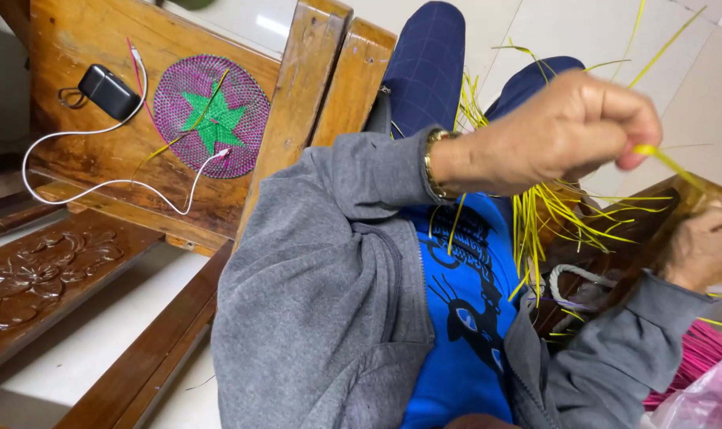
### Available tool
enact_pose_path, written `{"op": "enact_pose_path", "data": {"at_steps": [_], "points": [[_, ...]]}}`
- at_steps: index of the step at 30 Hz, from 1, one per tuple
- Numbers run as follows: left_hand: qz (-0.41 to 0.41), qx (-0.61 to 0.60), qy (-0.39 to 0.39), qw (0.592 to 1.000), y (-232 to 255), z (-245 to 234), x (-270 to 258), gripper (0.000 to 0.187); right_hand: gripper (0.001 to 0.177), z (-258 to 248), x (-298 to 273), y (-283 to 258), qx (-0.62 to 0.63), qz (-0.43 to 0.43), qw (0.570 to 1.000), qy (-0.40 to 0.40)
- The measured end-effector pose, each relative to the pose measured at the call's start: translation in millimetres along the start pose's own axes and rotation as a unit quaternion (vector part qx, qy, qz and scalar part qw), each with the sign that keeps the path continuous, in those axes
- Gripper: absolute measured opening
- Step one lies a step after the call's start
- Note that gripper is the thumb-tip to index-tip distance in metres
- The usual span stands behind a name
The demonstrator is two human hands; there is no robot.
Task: Weaving yellow plastic strands together to form a circular base for a craft project.
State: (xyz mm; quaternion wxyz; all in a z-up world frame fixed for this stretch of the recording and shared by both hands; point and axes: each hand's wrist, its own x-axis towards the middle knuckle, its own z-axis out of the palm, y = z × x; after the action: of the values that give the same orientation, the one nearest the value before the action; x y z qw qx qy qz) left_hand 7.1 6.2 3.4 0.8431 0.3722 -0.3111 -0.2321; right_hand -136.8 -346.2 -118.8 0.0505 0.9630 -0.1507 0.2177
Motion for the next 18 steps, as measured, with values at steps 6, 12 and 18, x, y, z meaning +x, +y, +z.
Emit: {"op": "enact_pose_path", "data": {"at_steps": [6,12,18], "points": [[-0.015,-0.270,0.073,0.960,-13.4,-26.5,19.9,0.011,0.040,18.0,-14.2,8.3,-0.039,0.068,0.997,-0.010],[-0.121,-0.064,0.167,0.976,-87.1,8.8,10.5,0.013,0.079,-9.7,-7.7,-32.9,-0.090,0.161,0.983,-0.019],[-0.236,-0.027,0.132,0.962,-96.1,23.6,-3.4,0.022,0.022,-83.1,19.1,-156.1,0.323,-0.322,0.877,0.153]]}}
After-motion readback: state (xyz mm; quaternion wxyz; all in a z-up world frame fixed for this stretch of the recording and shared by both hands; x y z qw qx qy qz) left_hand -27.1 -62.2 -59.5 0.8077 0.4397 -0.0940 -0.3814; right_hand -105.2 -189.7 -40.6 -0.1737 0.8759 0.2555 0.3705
